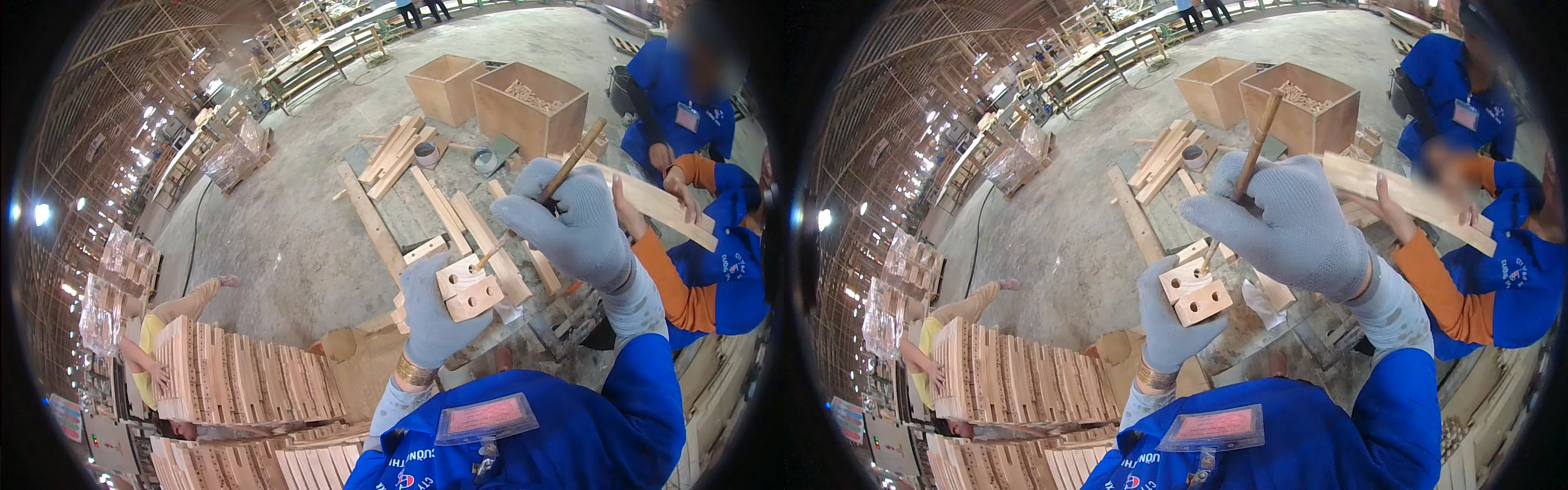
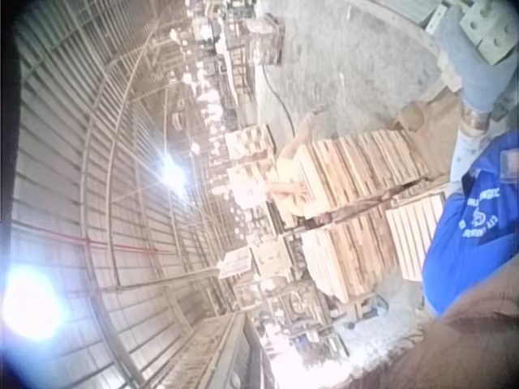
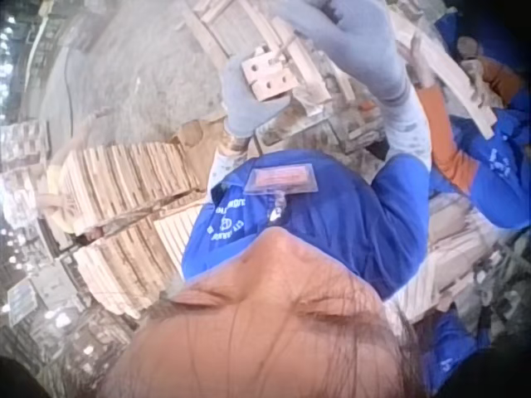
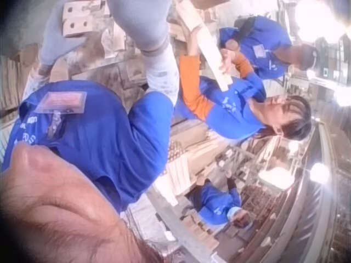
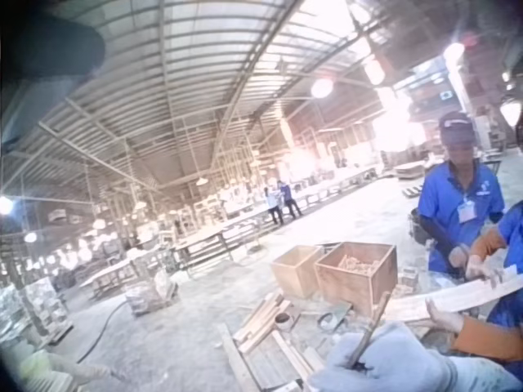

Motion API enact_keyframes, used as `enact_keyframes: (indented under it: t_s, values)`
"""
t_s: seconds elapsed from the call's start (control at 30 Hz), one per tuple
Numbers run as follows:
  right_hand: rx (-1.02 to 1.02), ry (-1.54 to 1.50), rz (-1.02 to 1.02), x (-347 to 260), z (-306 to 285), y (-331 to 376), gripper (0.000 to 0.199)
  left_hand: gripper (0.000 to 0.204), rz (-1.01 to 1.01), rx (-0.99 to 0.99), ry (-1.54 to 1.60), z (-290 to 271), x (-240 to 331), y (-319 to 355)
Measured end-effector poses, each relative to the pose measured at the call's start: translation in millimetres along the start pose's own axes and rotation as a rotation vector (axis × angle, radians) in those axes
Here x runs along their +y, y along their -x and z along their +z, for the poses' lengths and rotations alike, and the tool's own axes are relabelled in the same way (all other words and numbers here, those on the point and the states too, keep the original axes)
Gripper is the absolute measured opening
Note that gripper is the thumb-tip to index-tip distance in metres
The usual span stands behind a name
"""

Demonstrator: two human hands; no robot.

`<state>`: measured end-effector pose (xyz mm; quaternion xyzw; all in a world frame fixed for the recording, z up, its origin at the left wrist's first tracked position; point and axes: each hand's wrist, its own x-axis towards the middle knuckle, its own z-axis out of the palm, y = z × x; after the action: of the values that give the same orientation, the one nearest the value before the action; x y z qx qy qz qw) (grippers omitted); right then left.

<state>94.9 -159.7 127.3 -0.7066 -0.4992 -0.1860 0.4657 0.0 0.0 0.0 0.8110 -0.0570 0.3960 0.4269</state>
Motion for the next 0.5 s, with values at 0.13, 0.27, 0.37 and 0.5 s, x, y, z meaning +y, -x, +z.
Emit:
enact_keyframes:
  t_s: [0.13, 0.27, 0.37, 0.5]
  values:
    - [0.019, 0.094, -0.149, 7.9, 0.1, -0.2, 0.004, 0.074, 0.015, -0.038, -0.029, 0.0, -5.3, 0.3]
    - [0.012, -0.229, 0.213, -1.5, -2.2, 0.1, 0.008, 0.076, 0.078, -0.054, -0.112, -2.3, -1.7, -3.3]
    - [0.199, -0.401, 0.572, -18.2, -7.7, -7.5, 0.017, 0.076, 0.034, -0.061, -0.101, -4.7, -4.5, 1.0]
    - [0.193, -0.451, 0.517, -17.6, -7.9, -7.3, 0.023, 0.076, 0.021, -0.076, -0.107, -9.1, -5.3, -1.6]
